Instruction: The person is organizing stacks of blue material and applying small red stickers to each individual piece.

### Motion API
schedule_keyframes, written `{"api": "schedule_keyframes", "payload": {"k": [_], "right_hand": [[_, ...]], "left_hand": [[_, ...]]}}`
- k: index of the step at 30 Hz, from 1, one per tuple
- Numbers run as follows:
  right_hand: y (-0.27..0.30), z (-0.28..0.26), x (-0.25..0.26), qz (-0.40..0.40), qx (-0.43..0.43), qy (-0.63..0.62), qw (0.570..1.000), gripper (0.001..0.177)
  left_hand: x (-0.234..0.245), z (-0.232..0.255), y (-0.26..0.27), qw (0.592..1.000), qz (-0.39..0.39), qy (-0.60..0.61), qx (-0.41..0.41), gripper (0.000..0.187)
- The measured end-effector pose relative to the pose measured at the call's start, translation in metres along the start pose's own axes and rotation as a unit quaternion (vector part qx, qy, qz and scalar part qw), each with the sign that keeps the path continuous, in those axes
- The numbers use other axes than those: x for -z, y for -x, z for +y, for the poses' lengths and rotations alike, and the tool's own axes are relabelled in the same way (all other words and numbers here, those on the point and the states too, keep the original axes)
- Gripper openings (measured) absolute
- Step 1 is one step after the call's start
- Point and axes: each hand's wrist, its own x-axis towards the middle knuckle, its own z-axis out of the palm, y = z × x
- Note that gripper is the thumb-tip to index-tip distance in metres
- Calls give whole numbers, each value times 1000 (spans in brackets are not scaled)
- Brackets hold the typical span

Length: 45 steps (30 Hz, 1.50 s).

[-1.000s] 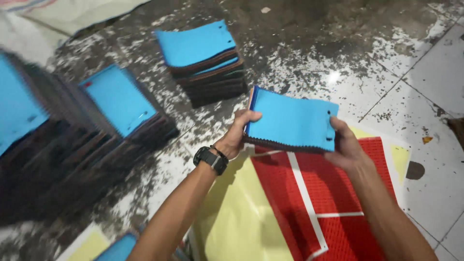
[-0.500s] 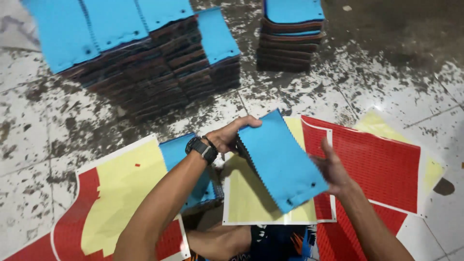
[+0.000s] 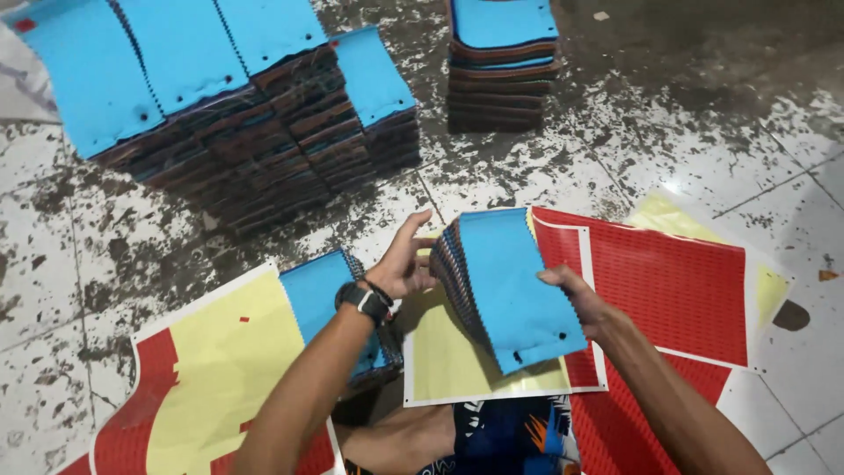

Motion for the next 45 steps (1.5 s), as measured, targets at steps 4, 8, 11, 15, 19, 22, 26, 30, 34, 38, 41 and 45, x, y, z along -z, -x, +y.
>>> {"api": "schedule_keyframes", "payload": {"k": [4,8,11,15,19,22,26,30,34,38,41,45], "right_hand": [[-11,5,29,60,19,-46,997,45],[-44,33,101,45,67,-39,996,41],[-69,61,155,74,90,-9,993,56],[-63,66,141,75,117,36,990,69],[-40,53,83,89,106,43,989,75],[-28,43,50,108,90,84,986,80],[-14,46,30,179,129,168,961,84],[-19,71,101,242,120,191,944,96],[17,32,-25,263,90,148,949,102],[23,18,-50,267,53,111,956,102],[32,8,-71,280,49,84,955,105],[39,7,-76,289,55,54,954,108]], "left_hand": [[-2,-24,-22,988,30,146,-30,84],[-45,-37,2,979,28,170,-111,77],[-64,-40,9,981,25,123,-146,81],[-67,-34,11,977,26,57,-204,98],[-61,-35,4,974,32,40,-222,105],[-75,-28,23,967,12,21,-255,111],[-91,-28,46,968,59,7,-242,112],[-95,-41,49,977,97,-8,-188,112],[-103,-48,42,981,122,-23,-146,112],[-102,-44,49,985,87,5,-146,118],[-111,-35,59,986,65,12,-152,122],[-111,-36,57,984,65,14,-167,125]]}}
